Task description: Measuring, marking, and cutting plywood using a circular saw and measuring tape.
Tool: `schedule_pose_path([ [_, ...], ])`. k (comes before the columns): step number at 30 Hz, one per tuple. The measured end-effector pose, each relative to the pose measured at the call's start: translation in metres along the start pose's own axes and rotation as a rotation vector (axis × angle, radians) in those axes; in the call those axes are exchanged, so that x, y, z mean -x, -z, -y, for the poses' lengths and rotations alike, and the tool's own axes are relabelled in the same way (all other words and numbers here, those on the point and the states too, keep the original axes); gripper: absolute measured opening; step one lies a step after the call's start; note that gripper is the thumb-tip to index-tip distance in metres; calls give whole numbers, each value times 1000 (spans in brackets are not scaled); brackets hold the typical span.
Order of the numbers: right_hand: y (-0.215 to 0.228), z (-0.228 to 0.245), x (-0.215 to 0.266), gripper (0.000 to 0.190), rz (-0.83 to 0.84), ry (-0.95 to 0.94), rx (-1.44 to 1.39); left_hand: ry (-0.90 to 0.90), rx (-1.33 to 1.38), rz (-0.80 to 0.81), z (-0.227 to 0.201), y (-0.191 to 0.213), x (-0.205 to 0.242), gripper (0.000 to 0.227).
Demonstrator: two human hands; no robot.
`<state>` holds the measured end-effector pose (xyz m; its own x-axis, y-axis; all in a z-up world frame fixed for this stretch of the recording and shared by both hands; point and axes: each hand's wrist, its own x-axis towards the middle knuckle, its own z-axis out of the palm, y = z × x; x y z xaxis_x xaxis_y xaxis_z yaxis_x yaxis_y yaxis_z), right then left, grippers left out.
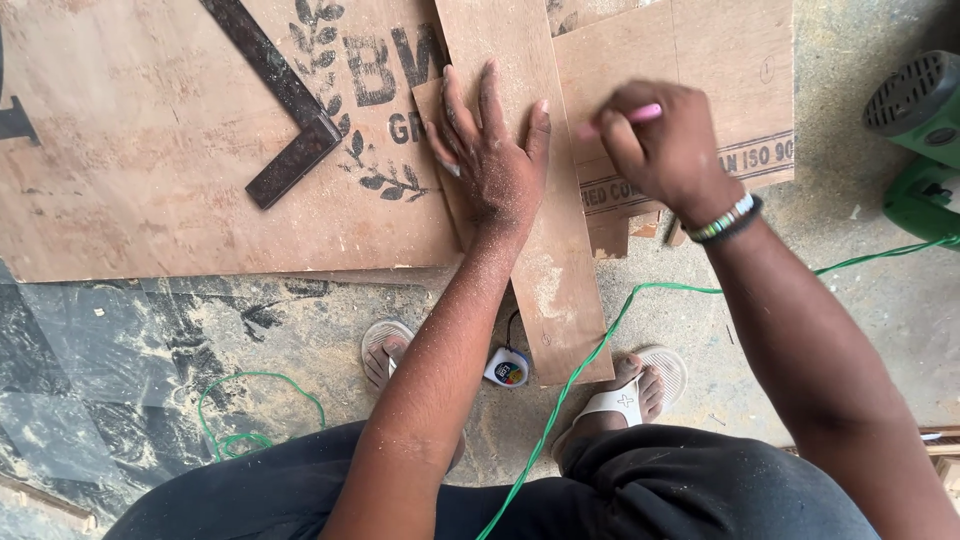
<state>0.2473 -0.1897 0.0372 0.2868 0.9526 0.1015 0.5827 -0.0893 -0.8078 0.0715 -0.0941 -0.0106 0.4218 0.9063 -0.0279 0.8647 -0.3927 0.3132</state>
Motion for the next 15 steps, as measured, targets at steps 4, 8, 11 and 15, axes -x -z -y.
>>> schedule_pose_path([
  [4, 20, 1, 62, 28, -220, -170, -174, -15, 16, 4, 3, 0, -3, 90],
  [8, 31, 13, 113, 29, -363, -198, -310, -23, 66, 5, -13, 18, -14, 124],
  [11, 35, 11, 147, 33, -414, -276, -387, -17, 50, 15, -5, 9, -18, 122],
  [15, 45, 5, 172, 35, -477, -348, -387, 11, 216, -32, 21, 7, -20, 121],
])
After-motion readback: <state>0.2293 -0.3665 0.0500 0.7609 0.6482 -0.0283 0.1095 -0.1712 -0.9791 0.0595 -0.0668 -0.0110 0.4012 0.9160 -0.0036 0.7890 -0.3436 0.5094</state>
